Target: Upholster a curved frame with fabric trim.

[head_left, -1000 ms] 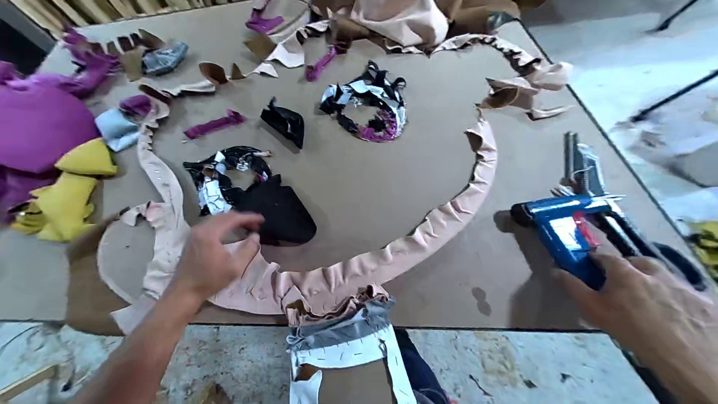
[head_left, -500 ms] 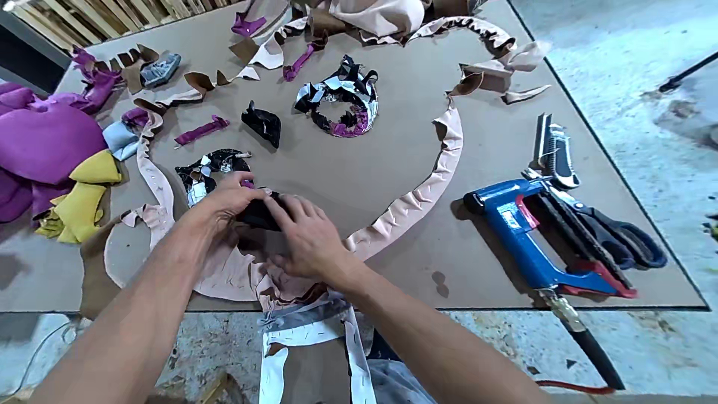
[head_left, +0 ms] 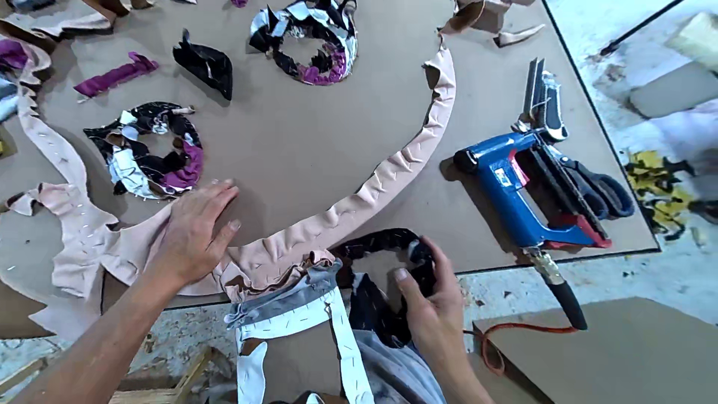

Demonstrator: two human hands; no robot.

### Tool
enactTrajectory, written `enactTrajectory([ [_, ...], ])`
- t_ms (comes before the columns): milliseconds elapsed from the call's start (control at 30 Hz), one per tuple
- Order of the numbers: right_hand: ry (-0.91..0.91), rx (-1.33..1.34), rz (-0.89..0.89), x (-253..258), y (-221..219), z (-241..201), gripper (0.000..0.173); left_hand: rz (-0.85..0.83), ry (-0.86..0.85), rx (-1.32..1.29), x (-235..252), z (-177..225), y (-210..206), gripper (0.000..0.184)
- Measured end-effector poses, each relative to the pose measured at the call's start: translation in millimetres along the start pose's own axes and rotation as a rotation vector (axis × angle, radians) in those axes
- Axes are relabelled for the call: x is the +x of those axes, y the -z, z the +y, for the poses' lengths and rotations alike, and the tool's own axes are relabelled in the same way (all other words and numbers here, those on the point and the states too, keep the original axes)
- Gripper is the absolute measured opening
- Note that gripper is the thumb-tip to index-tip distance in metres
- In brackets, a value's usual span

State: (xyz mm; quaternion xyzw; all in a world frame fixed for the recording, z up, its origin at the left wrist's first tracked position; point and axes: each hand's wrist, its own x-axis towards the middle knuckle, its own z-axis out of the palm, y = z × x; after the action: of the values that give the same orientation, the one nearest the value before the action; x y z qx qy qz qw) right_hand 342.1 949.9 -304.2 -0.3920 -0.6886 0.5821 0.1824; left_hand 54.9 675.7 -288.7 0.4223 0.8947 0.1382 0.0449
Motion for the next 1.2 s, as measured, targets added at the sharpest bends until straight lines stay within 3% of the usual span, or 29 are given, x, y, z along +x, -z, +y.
enactTrajectory([
  [267,0.159,-0.585,0.120,-1,-24,0,0.056,0.035,0.029,0.035,0,9,-11,0.064],
  [1200,0.060,-0.287,0.296,-26,-40,5,0.045,-0.012,0.013,0.049,4,12,-11,0.066],
])
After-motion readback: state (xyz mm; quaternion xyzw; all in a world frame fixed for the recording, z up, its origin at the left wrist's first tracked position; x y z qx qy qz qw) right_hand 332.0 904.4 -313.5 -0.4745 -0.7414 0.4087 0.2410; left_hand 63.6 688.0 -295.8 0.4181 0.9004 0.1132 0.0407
